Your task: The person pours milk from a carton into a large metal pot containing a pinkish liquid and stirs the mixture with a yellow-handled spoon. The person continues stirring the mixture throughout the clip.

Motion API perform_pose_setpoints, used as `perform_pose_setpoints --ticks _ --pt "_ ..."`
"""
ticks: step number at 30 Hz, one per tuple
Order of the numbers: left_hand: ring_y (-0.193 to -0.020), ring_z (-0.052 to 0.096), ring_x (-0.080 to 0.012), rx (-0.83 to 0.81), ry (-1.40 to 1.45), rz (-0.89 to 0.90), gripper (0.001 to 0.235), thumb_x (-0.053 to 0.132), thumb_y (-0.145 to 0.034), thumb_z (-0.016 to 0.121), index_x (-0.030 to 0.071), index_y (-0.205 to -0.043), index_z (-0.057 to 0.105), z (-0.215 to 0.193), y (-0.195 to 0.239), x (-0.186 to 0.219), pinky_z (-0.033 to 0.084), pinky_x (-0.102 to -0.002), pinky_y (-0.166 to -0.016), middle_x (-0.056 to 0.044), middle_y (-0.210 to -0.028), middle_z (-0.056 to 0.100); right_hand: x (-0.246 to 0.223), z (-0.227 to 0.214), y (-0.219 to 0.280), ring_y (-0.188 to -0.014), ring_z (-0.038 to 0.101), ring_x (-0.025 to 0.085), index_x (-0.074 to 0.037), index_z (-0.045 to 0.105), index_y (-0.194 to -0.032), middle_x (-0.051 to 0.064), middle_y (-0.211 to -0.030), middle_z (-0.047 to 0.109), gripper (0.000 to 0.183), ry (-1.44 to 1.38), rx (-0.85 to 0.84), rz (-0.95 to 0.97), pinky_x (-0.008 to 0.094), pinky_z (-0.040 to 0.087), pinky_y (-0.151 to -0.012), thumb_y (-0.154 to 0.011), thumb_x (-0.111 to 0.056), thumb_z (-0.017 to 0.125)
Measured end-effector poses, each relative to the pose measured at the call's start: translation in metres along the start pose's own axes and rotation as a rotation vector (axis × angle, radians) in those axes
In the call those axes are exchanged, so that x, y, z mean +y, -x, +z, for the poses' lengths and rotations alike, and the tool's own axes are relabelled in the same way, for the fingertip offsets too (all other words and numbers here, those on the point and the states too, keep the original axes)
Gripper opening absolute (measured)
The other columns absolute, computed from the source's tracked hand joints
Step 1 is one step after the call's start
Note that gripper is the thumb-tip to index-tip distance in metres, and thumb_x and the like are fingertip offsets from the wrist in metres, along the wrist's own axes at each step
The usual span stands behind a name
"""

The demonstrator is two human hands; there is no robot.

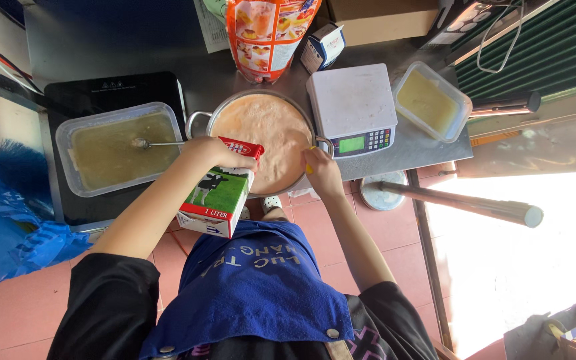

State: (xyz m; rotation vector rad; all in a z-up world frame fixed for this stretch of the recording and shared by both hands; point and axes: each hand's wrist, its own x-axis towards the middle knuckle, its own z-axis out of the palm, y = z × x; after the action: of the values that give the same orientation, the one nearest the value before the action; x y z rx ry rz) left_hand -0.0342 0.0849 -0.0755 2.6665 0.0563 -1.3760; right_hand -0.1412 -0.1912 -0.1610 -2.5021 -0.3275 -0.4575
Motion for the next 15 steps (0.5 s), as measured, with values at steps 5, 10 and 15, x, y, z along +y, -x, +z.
perform_pose_setpoints --ticks 5,10,15 --pt "-0.115 0.071 -0.0300 -0.038 0.057 0.057 0.104 0.085 -0.048 0.076 0.012 -0.122 0.077 0.004 -0.009 -0.013 0.054 -0.036 -0.095 -0.018 -0.130 0.071 -0.012 -0.010 0.006 -0.077 0.067 0.034 -0.003 0.064 -0.087 0.012 -0.085 0.061 0.007 0.030 -0.107 -0.079 0.043 0.054 -0.066 -0.084 -0.004 0.071" --pt "-0.115 0.072 -0.0291 -0.065 0.150 0.122 0.095 0.083 -0.054 0.071 0.017 -0.122 0.079 0.009 -0.016 -0.030 0.053 -0.037 -0.098 -0.017 -0.129 0.073 -0.020 0.004 0.024 -0.071 0.066 0.036 -0.001 0.066 -0.085 0.014 -0.083 0.067 0.011 -0.035 -0.125 0.182 0.043 0.054 -0.064 -0.091 -0.008 0.071" --pt "-0.117 0.070 -0.0295 -0.053 0.157 0.113 0.096 0.085 -0.056 0.070 0.018 -0.125 0.077 0.014 -0.016 -0.039 0.052 -0.038 -0.098 -0.017 -0.131 0.070 -0.029 0.035 0.032 -0.055 0.067 0.021 0.002 0.075 -0.090 0.011 -0.070 0.069 0.018 -0.476 -0.123 0.596 0.032 0.052 -0.048 -0.094 -0.015 0.070"
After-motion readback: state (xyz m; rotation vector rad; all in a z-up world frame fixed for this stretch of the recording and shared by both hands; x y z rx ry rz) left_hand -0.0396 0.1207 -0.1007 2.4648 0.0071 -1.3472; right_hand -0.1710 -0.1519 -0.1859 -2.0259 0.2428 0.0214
